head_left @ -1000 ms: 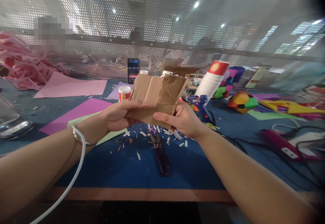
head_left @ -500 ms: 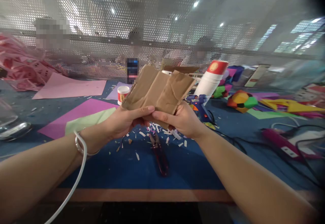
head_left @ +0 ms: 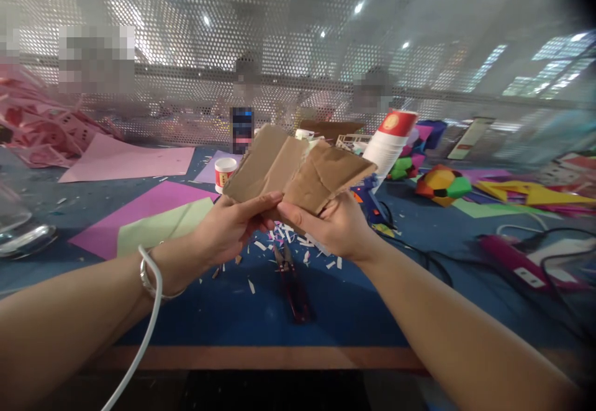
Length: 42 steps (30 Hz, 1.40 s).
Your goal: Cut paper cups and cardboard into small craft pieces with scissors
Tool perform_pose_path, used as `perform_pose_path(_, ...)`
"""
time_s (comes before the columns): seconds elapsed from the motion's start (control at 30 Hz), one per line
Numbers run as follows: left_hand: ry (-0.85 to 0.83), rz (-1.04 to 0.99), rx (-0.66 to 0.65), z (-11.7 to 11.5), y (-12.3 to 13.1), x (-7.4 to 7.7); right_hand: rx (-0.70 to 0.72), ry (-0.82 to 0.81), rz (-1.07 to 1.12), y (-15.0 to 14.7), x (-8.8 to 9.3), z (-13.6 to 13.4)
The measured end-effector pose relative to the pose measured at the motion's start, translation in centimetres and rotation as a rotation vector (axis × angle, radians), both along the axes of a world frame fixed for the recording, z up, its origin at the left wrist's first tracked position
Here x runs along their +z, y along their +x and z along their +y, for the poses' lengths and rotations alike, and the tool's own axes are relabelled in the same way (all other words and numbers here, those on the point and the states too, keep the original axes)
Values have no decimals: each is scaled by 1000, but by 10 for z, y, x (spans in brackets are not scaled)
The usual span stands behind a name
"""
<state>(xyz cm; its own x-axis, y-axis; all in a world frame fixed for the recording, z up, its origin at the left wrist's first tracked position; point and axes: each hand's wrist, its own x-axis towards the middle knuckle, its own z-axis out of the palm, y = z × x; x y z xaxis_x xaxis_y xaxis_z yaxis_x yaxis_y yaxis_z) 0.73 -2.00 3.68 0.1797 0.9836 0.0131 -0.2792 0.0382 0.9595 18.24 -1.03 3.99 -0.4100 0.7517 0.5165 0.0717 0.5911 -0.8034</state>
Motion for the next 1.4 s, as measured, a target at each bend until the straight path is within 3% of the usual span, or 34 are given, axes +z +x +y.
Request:
perform_pose_path(0.23, 138, -57, 50, 3, 2, -4, 52, 68, -106, 2, -5, 8)
perform_pose_path(0.4, 105, -159, 120, 1, 7, -4, -93, 166, -87, -4, -5, 3)
perform_pose_path(0.5, 112, -234, 250, 13, -2, -1, -150, 156, -94, -3, -5, 2)
perform_pose_path(0.6, 208, -256, 488, 33, -16, 1, -102, 37, -124, 4, -6, 9)
perform_pose_path(0.73, 301, -172, 511, 41, -22, -7, 39, -302, -401, 13, -10, 24)
perform_pose_path(0.87, 353, 163, 383, 24, -14, -12, 14, -417, -695, 16, -14, 31)
perform_pose_path(0.97, 316, 265, 266, 11, -8, -7, -193, -227, -701, 17, -13, 32)
perform_pose_path(1.03, 296, 260, 176, 8, -6, -5, -324, -65, -588, 18, -10, 32)
perform_pose_path(1.1, 289, 240, 115, 9, -5, -6, -369, -6, -403, 19, -6, 29)
perform_pose_path(1.27, 258, 245, -57, 14, -6, -17, -309, -65, 95, 15, 3, 20)
perform_pose_path(1.4, 229, 332, -358, 13, -12, -18, -266, -96, 219, 13, 4, 18)
